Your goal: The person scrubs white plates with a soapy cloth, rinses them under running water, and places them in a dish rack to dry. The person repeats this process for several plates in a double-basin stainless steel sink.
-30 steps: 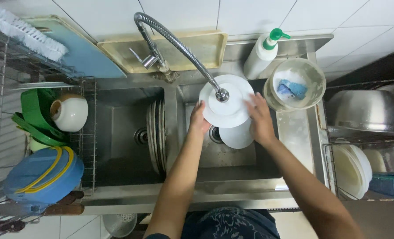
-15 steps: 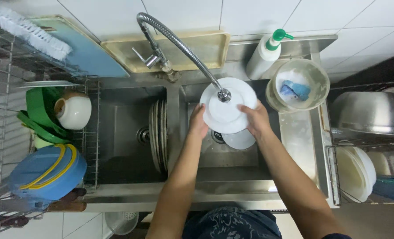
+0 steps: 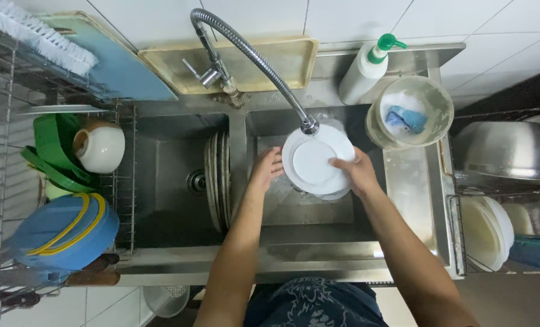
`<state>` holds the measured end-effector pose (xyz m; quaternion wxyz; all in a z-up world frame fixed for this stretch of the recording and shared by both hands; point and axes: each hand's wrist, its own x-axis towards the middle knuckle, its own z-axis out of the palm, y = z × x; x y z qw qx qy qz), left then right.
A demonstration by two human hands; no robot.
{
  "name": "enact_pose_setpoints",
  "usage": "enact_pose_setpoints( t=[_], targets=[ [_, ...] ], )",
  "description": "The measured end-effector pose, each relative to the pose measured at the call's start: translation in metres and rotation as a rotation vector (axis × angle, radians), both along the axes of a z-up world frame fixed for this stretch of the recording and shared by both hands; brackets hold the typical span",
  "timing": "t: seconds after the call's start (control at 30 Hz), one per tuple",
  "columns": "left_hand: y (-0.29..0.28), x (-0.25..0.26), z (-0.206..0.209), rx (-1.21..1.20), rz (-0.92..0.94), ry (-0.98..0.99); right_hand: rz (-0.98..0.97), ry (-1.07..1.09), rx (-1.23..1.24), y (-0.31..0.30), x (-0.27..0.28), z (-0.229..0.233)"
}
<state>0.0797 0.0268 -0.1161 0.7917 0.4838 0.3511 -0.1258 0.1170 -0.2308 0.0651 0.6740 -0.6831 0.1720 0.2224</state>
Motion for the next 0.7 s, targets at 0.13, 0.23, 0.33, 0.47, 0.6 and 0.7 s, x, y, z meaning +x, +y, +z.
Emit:
enact_pose_setpoints(
  t=[0.13, 0.23, 0.33, 0.47, 0.6, 0.7],
  targets=[
    [0.005, -0.011, -0.007, -0.101, -0.035, 0.086, 0.238, -0.262, -0.203, -0.006, 0.005, -0.031],
    [0.0, -0.008, 0.042, -0.275, -0.097, 0.126, 0.423, -0.531, -0.274, -0.01, 0.011, -0.026],
    [-0.006, 0.002, 0.092, -0.538, -0.071, 0.152, 0.662, -0.857, -0.373, -0.003, 0.009, 0.013],
    [-0.005, 0.021, 0.021, -0.592, 0.076, 0.068, 0.892, -1.37, -0.524, -0.001, 0.012, 0.016],
    [-0.021, 0.018, 0.034, -0.558, 0.145, -0.104, 0.684, -1.42, -0.623, -0.01, 0.011, 0.008],
    [-0.03, 0.017, 0.024, -0.389, 0.155, -0.198, 0.644, -1.352, -0.565, -0.026, 0.017, -0.015]
  ],
)
